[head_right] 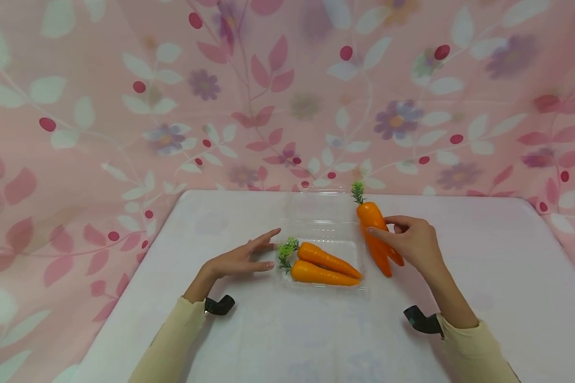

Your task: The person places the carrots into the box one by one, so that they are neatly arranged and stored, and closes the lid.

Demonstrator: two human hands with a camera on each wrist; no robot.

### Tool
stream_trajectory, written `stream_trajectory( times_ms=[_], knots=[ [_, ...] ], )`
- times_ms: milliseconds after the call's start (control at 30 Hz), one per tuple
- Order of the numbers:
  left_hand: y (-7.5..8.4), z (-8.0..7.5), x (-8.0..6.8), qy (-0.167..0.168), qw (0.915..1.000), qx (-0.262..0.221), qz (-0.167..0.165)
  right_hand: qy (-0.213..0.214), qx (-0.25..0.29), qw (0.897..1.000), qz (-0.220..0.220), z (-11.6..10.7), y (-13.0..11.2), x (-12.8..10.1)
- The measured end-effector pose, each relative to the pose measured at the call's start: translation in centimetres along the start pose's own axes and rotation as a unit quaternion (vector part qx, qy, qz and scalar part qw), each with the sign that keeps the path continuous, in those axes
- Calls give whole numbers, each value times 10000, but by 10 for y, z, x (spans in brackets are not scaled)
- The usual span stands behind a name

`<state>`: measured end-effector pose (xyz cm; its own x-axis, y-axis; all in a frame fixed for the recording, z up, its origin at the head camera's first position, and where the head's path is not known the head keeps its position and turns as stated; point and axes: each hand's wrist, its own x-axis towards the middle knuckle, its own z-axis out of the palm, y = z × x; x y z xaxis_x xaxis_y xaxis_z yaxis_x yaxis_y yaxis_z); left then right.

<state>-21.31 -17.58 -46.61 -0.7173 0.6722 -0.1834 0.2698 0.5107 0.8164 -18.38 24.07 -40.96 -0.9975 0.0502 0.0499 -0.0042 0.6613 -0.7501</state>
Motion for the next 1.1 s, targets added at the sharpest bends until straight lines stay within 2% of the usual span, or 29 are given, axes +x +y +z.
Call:
stream_trajectory(
  times_ms=[667,933,1100],
  knots=[
    [1,-1,2,-49,9999,47,-81,-129,206,9997,-60,14,-21,1],
    [1,0,2,-33,9999,54,-125,-316,454,9985,51,19,-28,1],
    [1,0,1,-25,9999,46,-118,-367,566,9977,-59,22,-31,0]
  ],
)
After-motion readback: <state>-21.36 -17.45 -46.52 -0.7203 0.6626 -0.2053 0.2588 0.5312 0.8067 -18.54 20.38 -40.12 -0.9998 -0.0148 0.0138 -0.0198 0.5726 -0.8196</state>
